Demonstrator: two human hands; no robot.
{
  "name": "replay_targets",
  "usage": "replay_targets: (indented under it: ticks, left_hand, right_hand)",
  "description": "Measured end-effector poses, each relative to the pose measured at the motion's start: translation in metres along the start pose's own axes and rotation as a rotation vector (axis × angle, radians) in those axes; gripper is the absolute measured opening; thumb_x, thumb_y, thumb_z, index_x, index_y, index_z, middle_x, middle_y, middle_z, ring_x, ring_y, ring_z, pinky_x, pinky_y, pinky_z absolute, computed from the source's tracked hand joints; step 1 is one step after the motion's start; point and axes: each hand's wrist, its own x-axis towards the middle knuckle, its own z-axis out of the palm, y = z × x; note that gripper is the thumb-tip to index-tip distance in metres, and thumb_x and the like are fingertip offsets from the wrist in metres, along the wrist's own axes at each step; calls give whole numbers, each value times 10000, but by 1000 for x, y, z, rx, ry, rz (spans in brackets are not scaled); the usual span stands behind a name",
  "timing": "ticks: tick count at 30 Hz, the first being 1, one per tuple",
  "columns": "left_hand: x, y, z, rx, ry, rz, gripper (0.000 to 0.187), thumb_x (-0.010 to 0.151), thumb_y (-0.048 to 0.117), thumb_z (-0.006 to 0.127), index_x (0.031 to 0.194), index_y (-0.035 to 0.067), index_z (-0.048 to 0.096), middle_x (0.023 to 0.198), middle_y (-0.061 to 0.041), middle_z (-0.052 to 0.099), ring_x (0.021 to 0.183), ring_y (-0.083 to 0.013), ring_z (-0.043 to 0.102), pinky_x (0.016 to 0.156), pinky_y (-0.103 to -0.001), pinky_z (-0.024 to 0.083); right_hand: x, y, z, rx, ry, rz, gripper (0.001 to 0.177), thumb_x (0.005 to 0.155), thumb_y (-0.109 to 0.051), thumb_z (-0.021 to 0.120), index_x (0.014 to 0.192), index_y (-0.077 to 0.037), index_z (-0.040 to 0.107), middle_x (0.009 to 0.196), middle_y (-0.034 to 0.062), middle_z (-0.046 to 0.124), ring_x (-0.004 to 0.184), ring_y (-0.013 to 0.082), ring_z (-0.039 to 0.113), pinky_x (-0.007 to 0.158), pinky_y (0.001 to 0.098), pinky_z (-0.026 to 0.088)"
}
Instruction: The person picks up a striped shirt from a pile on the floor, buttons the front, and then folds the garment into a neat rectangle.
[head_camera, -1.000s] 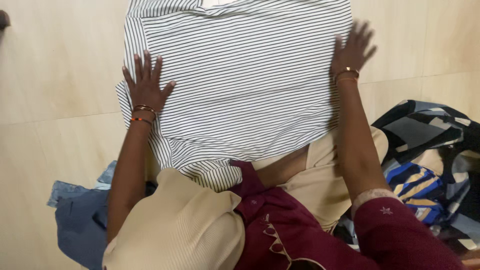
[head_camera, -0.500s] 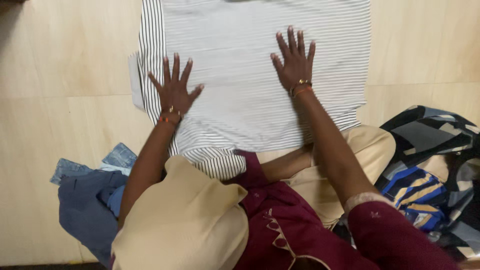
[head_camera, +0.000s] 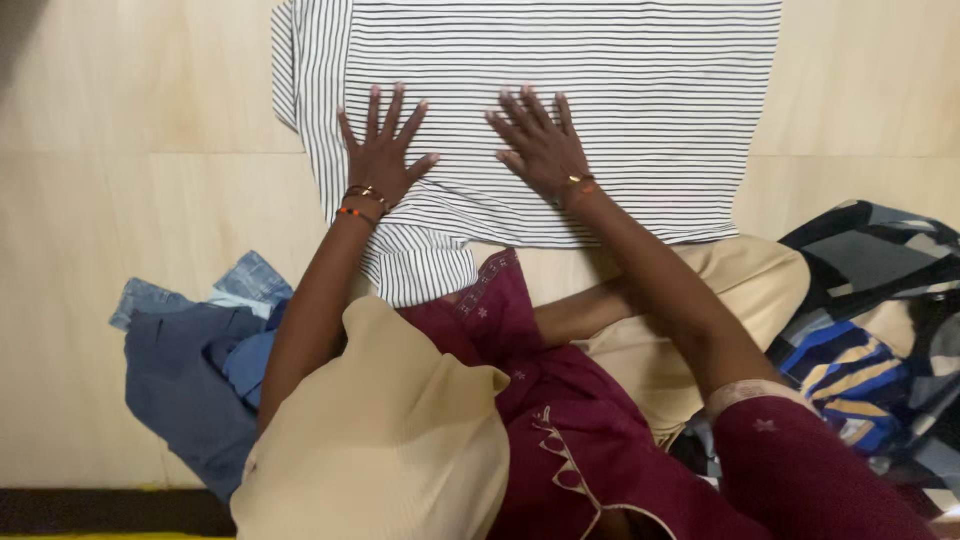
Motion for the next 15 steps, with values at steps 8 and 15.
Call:
replay_targets:
  ticks: [8, 15]
  left_hand:
    - [-93, -73, -20, 62, 50, -304, 797, 1033, 686, 411, 1698, 294, 212, 1790, -11, 80, 1626, -386, -37, 1184, -788, -83]
    - [-177, -60, -1, -469, 186, -7, 1129, 808, 570, 756, 1641, 61, 189, 1685, -253, 140, 1568, -460, 117, 1267, -608, 136]
  right_hand:
    - [-99, 194, -18, 69, 71, 709, 883, 1091, -600, 471, 1708, -84, 107, 1769, 140, 114, 1627, 324, 120, 1231, 686, 170]
    - [-197, 193, -66, 10, -303, 1169, 972, 912, -749, 658, 1500, 2, 477, 1521, 292, 527, 1380, 480, 562, 1124, 569, 474]
